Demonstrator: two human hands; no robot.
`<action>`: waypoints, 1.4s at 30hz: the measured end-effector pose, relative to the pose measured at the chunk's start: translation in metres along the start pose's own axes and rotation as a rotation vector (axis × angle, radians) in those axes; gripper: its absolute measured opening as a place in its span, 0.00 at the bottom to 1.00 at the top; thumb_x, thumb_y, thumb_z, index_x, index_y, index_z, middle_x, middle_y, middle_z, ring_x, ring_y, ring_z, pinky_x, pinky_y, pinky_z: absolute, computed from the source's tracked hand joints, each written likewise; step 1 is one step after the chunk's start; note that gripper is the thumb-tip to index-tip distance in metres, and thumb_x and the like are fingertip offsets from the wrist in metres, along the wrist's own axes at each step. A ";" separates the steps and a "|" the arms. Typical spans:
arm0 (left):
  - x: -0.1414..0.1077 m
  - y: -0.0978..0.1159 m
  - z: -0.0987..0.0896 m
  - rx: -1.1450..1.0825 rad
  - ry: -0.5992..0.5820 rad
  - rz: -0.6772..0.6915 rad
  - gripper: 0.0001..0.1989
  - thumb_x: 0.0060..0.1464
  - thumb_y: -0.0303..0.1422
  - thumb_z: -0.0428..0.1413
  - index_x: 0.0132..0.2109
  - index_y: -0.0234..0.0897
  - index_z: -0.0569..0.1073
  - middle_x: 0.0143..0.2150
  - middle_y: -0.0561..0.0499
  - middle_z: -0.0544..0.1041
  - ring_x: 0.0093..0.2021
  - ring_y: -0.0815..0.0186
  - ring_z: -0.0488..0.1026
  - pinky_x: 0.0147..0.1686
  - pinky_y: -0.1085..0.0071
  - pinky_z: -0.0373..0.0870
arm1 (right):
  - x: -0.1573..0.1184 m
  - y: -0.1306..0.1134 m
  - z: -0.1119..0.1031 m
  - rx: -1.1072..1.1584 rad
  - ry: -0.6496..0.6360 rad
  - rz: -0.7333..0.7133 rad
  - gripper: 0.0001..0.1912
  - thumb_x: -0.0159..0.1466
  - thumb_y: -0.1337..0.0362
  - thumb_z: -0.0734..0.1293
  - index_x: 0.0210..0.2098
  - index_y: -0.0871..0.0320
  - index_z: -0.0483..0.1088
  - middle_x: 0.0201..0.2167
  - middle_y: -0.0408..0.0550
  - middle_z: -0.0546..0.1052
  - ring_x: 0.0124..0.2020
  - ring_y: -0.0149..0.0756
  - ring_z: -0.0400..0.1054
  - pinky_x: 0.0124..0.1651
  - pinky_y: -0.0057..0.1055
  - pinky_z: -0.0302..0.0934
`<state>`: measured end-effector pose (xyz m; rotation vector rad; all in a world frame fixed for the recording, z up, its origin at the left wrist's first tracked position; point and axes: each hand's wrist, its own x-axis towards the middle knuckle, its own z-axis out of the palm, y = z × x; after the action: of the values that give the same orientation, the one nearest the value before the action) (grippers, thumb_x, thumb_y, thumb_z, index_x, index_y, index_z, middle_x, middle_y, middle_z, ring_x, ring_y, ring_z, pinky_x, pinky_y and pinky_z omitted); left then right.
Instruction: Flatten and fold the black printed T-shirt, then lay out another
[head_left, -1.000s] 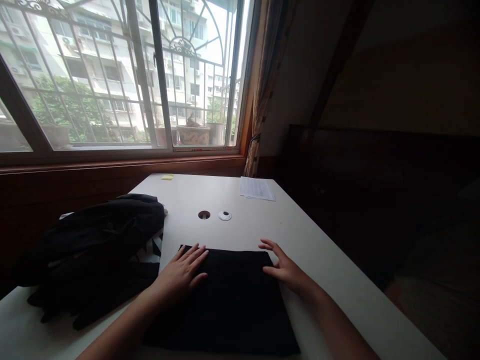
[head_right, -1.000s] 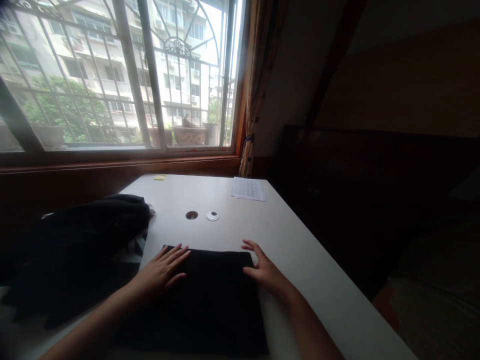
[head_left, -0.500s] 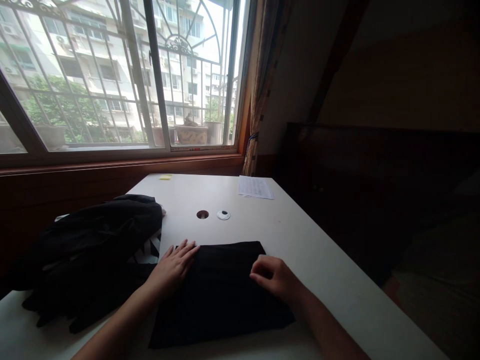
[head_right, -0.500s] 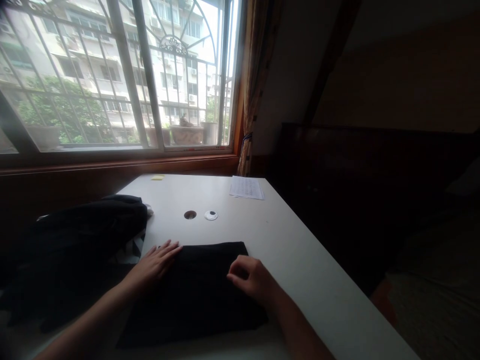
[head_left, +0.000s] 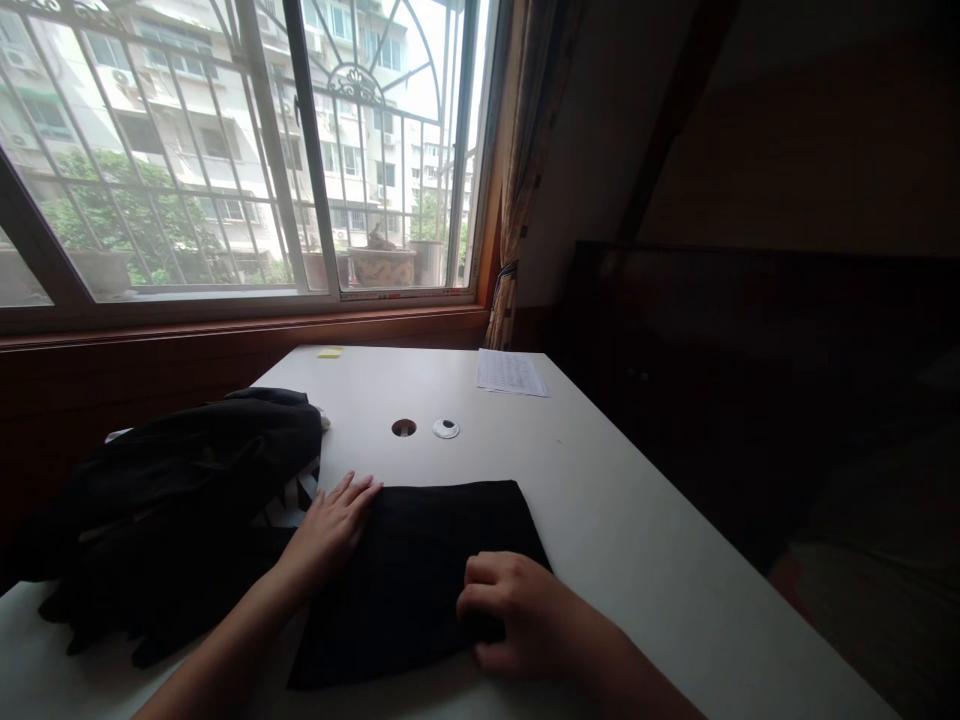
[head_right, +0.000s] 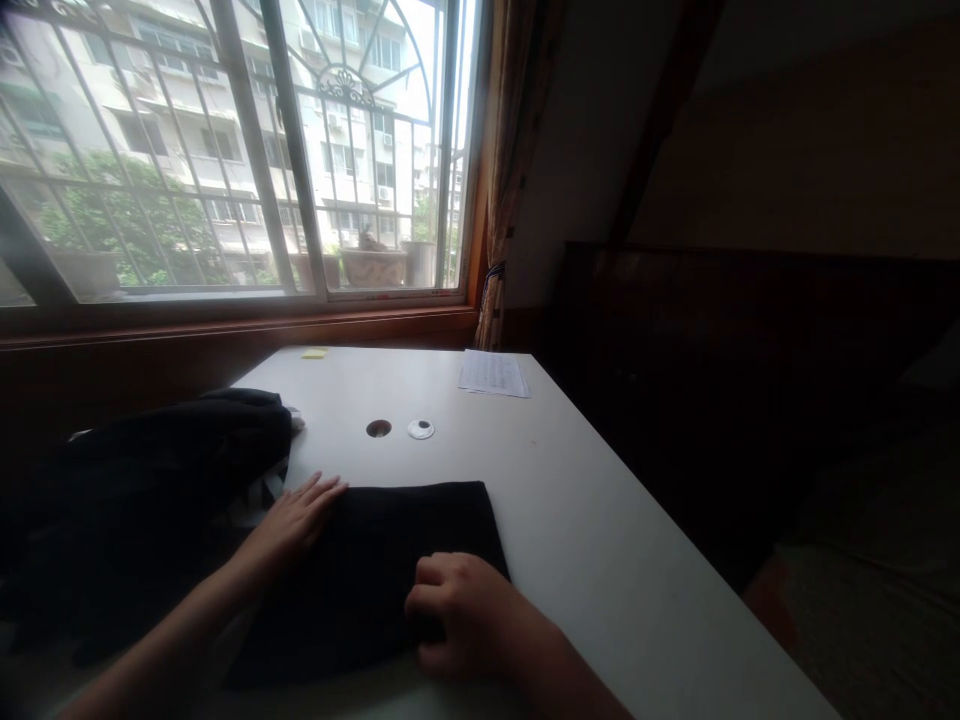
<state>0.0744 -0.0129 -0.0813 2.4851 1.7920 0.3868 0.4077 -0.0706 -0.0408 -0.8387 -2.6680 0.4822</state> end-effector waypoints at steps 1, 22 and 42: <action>0.000 0.000 -0.001 0.000 0.023 -0.002 0.24 0.68 0.31 0.45 0.67 0.46 0.66 0.70 0.47 0.65 0.73 0.49 0.53 0.67 0.43 0.54 | 0.000 0.003 -0.002 -0.017 0.011 0.004 0.12 0.54 0.66 0.73 0.39 0.51 0.76 0.38 0.43 0.76 0.36 0.35 0.69 0.41 0.32 0.61; -0.006 0.016 -0.016 -0.219 0.056 0.214 0.12 0.59 0.28 0.57 0.49 0.47 0.74 0.62 0.47 0.66 0.60 0.49 0.65 0.56 0.51 0.72 | -0.024 0.085 -0.012 -0.212 0.390 0.722 0.21 0.69 0.48 0.60 0.52 0.53 0.73 0.48 0.55 0.75 0.48 0.50 0.69 0.48 0.45 0.66; -0.019 0.037 -0.054 -0.807 -0.387 0.032 0.32 0.51 0.26 0.57 0.63 0.48 0.65 0.57 0.48 0.67 0.43 0.64 0.72 0.41 0.68 0.72 | -0.018 0.098 0.007 0.055 0.502 0.878 0.21 0.59 0.64 0.64 0.53 0.50 0.65 0.34 0.41 0.75 0.40 0.41 0.72 0.43 0.35 0.64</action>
<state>0.0906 -0.0486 -0.0250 1.8521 1.1315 0.4680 0.4673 -0.0072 -0.0891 -1.8186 -1.7287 0.4392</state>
